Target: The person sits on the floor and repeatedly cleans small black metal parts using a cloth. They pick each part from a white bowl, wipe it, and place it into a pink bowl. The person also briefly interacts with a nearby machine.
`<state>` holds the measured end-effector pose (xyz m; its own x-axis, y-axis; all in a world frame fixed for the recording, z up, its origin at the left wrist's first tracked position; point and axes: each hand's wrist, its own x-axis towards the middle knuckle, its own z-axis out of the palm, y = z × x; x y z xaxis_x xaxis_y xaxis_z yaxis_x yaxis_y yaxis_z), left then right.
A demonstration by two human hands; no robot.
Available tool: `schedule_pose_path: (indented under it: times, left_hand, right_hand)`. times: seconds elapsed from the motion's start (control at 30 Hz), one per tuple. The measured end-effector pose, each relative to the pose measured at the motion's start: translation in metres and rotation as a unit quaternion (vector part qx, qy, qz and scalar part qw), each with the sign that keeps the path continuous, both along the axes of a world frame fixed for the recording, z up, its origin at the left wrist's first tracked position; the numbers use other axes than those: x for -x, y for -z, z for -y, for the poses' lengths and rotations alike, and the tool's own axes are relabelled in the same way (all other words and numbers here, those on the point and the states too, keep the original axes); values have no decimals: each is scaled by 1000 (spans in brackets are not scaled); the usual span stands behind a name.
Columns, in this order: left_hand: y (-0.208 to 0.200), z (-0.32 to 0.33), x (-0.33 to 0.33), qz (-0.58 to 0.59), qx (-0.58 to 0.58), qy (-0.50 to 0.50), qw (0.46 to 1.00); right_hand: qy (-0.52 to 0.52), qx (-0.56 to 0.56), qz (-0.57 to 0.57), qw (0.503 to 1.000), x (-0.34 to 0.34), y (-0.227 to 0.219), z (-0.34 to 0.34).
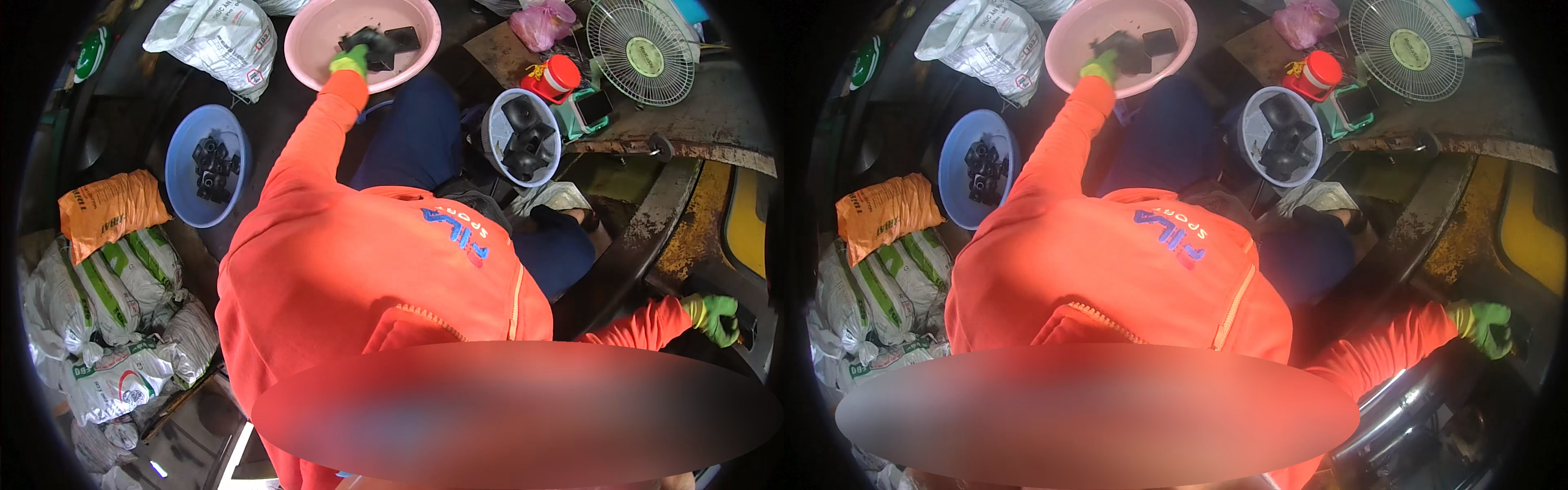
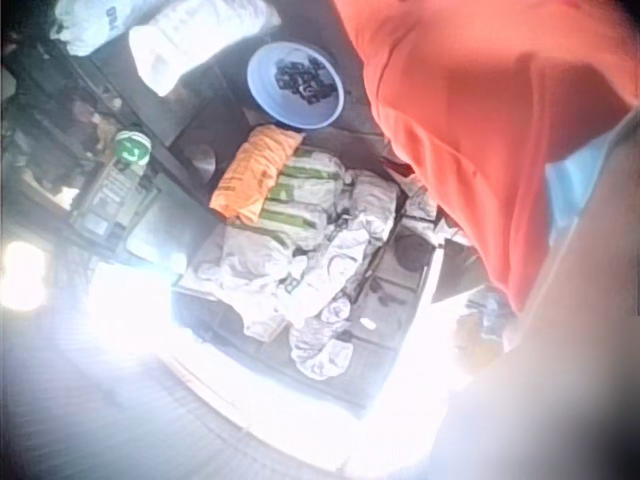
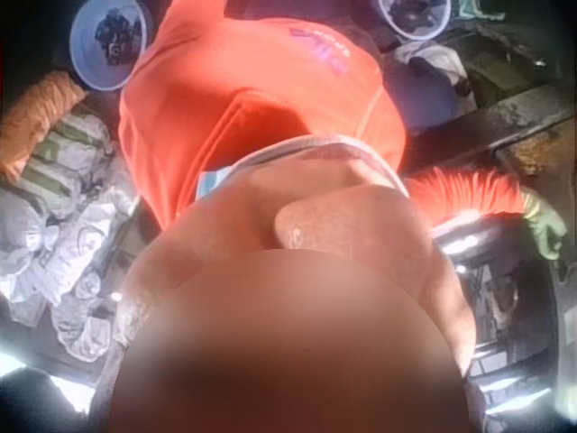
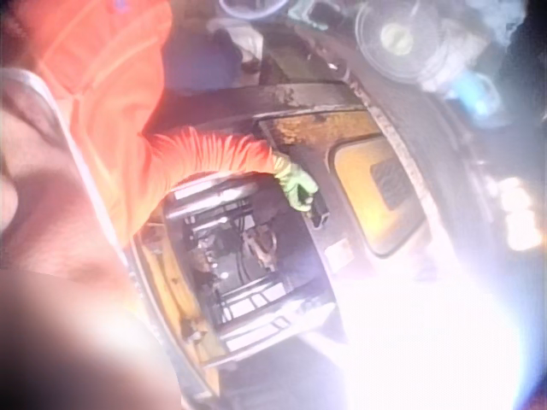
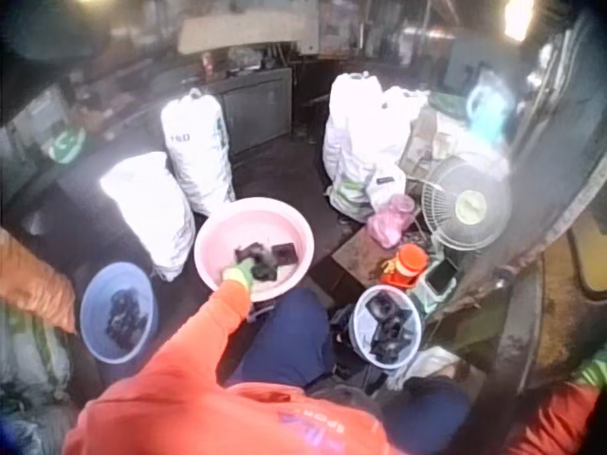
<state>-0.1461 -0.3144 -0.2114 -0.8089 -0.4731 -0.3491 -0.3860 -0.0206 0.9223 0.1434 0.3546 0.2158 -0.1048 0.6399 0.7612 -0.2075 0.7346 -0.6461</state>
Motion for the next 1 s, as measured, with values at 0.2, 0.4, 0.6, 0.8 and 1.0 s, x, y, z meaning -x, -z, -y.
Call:
schedule_pose_path:
  times: [0.2, 0.4, 0.6, 0.8, 1.0]
  left_hand:
    - [51, 62, 12, 137, 117, 6, 984]
    - [-24, -30, -3, -24, 460, 367, 808]
    - [-134, -168, -71, -120, -340, 369, 857]
    - [-140, -277, -118, 121, -500, 490, 704]
    - [-44, -293, -161, 306, -240, 655, 648]
  right_hand:
    - [-142, 198, -13, 970, -3, 21, -41]
    - [-119, 183, -52, 975, -19, 28, -17]
    - [-4, -62, 45, 997, -46, 40, 91]
    - [208, -420, 94, 878, -52, 40, 139]
    - [372, -528, -40, 763, -71, -20, 97]
